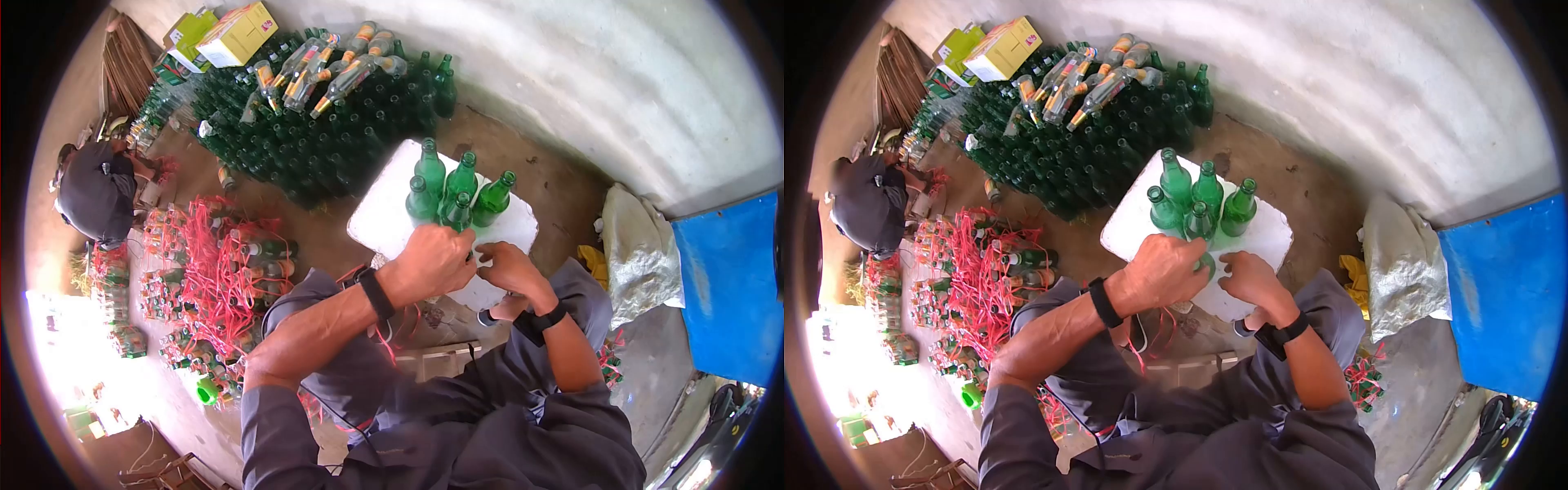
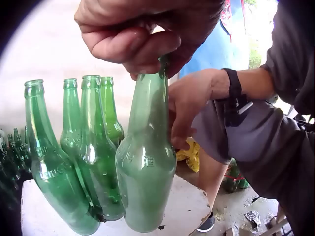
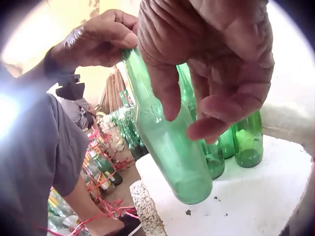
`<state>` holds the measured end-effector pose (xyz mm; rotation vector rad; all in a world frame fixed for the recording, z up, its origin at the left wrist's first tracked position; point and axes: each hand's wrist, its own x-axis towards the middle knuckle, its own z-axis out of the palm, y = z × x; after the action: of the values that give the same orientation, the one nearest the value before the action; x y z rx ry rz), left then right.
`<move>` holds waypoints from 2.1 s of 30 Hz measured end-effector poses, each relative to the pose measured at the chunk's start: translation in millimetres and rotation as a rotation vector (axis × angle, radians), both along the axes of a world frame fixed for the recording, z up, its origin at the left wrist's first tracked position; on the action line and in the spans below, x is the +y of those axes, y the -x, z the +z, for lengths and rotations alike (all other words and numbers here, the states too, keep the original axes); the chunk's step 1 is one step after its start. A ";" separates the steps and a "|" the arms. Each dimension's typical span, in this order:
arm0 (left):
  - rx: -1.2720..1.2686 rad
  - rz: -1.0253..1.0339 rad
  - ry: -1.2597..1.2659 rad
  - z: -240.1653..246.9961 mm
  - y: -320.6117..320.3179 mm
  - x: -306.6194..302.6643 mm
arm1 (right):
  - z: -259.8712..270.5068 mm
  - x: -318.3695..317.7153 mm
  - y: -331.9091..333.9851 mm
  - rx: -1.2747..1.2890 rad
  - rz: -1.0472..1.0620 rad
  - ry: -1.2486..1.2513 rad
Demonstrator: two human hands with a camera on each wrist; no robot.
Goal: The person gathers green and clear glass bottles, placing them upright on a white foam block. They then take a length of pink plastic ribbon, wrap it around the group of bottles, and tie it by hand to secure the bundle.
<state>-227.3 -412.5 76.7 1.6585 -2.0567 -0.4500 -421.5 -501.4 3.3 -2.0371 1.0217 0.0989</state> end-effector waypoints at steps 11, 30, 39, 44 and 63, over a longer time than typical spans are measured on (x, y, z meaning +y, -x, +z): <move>-0.003 0.039 -0.022 -29.6 28.4 -43.6 | -2.1 0.2 -5.9 -0.206 -0.103 0.205; 0.097 0.480 0.132 22.3 -79.2 -32.0 | 1.6 -13.2 -14.3 -0.188 -0.266 0.308; 0.127 0.413 -0.156 -21.1 -107.2 -35.8 | 2.6 -22.9 -22.3 -0.142 -0.258 0.325; 0.066 0.331 -0.164 -31.9 -97.7 -38.5 | 5.3 -25.3 -22.5 -0.195 -0.292 0.265; -0.008 0.368 -0.153 -31.5 -91.9 -47.8 | 15.1 -17.4 -26.0 -0.254 -0.308 0.249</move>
<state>-135.4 -460.3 45.2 2.0764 -1.7027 -0.4812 -395.5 -518.8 18.4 -2.0168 1.2155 -0.4576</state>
